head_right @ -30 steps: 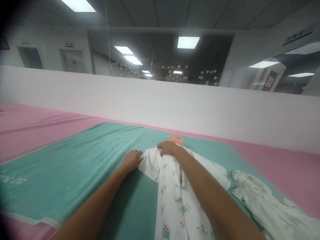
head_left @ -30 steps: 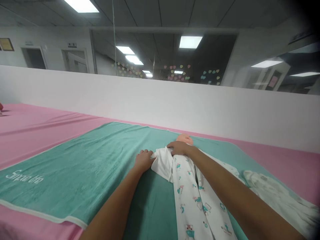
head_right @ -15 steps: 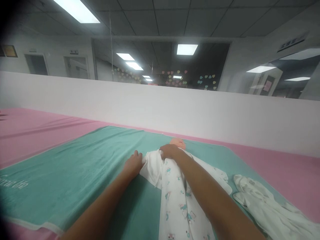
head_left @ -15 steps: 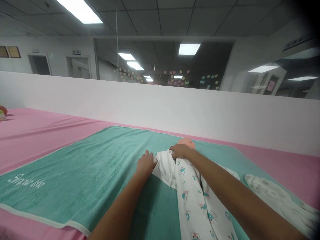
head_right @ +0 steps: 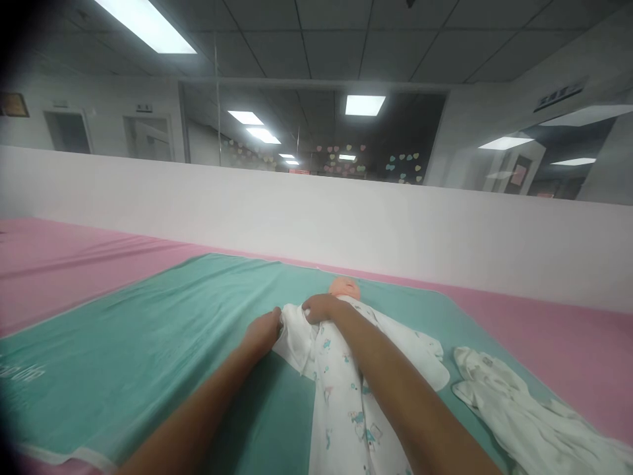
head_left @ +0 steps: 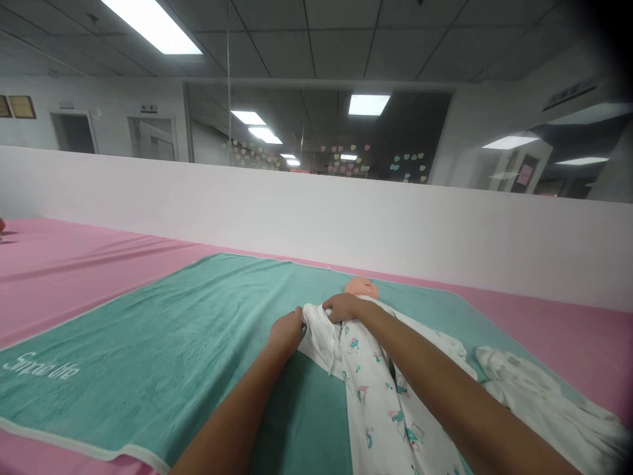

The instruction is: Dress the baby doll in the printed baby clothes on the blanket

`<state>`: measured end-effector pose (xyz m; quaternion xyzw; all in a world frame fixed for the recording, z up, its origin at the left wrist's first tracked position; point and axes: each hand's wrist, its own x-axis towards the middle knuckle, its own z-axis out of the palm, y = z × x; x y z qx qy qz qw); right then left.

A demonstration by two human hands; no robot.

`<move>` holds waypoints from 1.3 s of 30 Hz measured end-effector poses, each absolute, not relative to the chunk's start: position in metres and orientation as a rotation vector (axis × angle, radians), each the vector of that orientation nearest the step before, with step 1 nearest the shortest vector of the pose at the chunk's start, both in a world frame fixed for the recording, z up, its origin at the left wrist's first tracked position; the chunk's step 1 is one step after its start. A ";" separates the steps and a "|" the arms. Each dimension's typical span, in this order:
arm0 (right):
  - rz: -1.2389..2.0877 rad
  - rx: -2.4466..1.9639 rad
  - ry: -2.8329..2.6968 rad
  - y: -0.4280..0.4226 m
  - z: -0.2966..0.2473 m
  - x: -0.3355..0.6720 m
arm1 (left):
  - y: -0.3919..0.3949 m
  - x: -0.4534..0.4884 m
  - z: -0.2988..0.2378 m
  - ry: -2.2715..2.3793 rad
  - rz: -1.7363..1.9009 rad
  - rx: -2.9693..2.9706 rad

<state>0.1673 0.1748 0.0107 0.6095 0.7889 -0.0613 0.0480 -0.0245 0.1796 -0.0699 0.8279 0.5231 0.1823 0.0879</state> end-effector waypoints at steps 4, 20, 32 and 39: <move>-0.156 1.841 2.420 0.175 0.006 0.165 | 0.183 -0.026 -0.071 1.591 0.630 2.435; -0.063 1.959 2.426 0.131 0.083 0.224 | 0.197 -0.051 -0.063 1.908 0.944 1.865; -0.120 1.702 2.511 0.146 0.028 0.172 | 0.209 -0.052 -0.066 1.801 1.028 1.792; -0.329 1.741 2.630 0.154 0.018 0.171 | 0.209 -0.050 -0.066 1.751 1.057 1.841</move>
